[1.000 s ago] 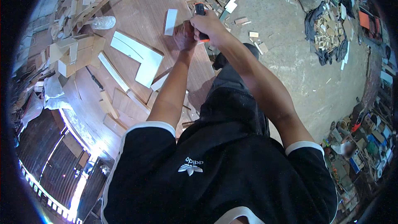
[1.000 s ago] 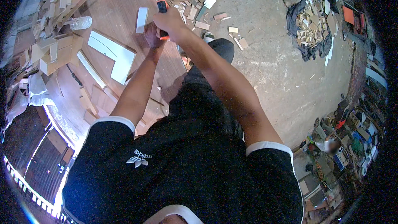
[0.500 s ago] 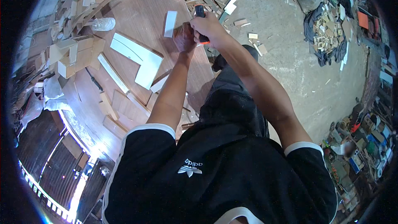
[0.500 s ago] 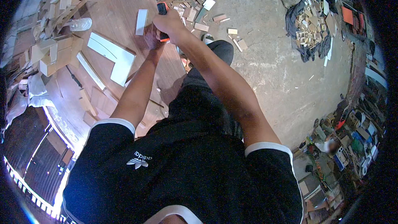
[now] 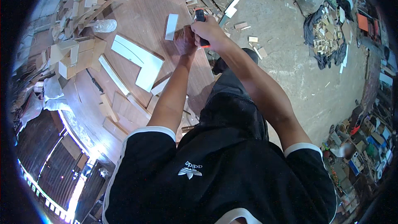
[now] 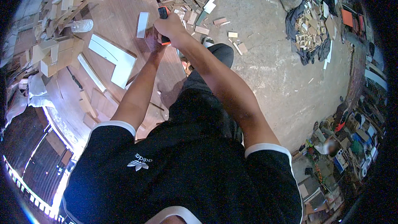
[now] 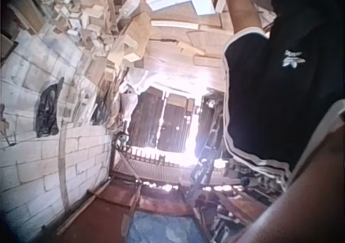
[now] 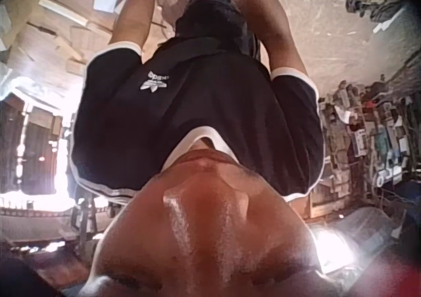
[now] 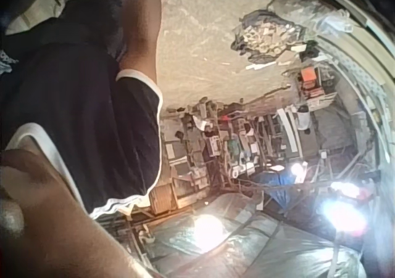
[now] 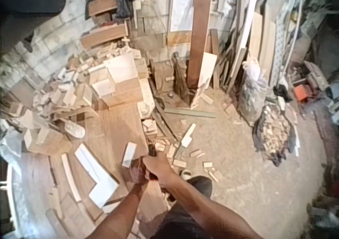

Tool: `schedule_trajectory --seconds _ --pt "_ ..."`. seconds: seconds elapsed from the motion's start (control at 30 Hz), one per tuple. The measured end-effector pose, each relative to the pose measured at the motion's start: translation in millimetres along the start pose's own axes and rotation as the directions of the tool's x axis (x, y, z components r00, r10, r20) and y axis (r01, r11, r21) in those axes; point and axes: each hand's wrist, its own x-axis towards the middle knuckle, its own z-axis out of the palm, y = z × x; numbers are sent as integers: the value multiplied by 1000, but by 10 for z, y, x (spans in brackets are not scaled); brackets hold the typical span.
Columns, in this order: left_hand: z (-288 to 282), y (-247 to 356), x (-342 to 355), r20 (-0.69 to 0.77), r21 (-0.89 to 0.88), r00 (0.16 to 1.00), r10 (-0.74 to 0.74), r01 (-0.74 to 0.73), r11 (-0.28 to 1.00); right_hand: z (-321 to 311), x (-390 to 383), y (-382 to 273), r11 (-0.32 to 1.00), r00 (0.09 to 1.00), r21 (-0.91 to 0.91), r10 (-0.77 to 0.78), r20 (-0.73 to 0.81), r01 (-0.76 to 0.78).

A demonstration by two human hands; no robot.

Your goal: Sawing a small wooden block and checking its fit into an L-shaped wooden frame.

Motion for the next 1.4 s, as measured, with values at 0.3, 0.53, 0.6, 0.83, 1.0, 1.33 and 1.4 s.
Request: schedule_trajectory --seconds 0.3,0.53,0.6,0.83,1.0,1.33,1.4 --pt "45 -34 -59 1 -9 1000 -18 18 1000 -3 6 2 999 1000 -45 24 -8 -24" --pt "-4 51 3 85 35 996 -9 6 999 -75 12 -22 999 999 0 37 6 -37" --pt "-34 74 -55 67 30 998 15 -17 999 -71 67 2 999 1000 -33 30 -9 -30" --pt "-71 136 29 56 -61 998 -33 36 997 -35 100 12 996 997 -66 -69 -42 66" --pt "53 75 7 98 -18 991 -93 95 995 6 181 -40 990 993 -119 57 -107 -70" --pt "160 -47 -14 -12 -10 1000 -18 18 1000 -122 171 179 994 987 -38 96 -131 -102" --pt "93 143 42 14 61 993 -113 112 992 -247 46 167 999 991 -3 42 -129 -43"
